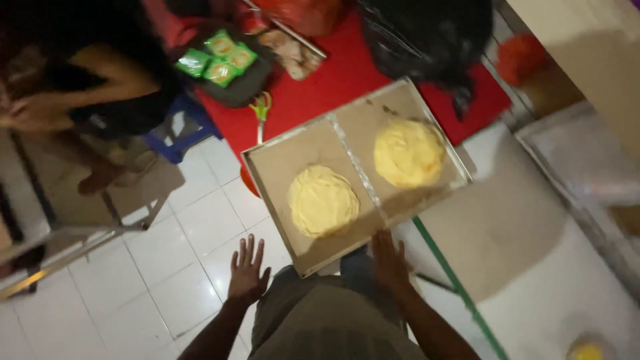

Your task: Preparing crepes by greasing a pan, ladling batter, swirling to coat the pan, and flipping the cooked crepes onto a tray.

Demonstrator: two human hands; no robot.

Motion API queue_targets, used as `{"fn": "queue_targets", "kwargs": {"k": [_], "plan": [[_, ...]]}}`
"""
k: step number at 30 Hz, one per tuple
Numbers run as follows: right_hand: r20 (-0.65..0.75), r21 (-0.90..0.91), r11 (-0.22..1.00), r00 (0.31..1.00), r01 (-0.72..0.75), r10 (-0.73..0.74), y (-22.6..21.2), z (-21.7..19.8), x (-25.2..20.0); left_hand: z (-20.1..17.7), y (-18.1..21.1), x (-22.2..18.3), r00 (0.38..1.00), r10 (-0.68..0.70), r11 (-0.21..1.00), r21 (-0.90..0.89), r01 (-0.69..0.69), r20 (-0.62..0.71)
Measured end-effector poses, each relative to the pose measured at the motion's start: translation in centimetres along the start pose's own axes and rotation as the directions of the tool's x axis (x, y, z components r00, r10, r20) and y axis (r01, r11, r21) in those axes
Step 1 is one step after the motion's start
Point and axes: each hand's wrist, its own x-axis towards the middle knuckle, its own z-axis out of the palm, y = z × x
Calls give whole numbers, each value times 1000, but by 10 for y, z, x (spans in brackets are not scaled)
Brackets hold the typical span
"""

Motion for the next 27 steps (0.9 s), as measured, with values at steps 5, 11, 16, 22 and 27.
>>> {"fn": "queue_targets", "kwargs": {"k": [5, 11, 16, 22, 27], "plan": [[-38, 322, 937, 988, -132, 152, -29, -22, -11, 21, 14, 21, 937, 346, 934, 116, -339, -46], [456, 505, 759, 874, -411, 170, -54, -116, -34, 21, 6, 32, 917, 396, 883, 254, -395, 52], [543, 513, 717, 826, -472, 155, -68, -8, -85, 23, 7, 32, 910, 414, 878, 268, -395, -14], [664, 586, 474, 725, -658, 186, -67, 120, -229, 73, 19, 12, 894, 331, 932, -47, -360, -301], [727, 512, 304, 594, -804, 346, -83, 225, -410, 135, 41, -16, 888, -105, 892, 437, -115, 448]]}}
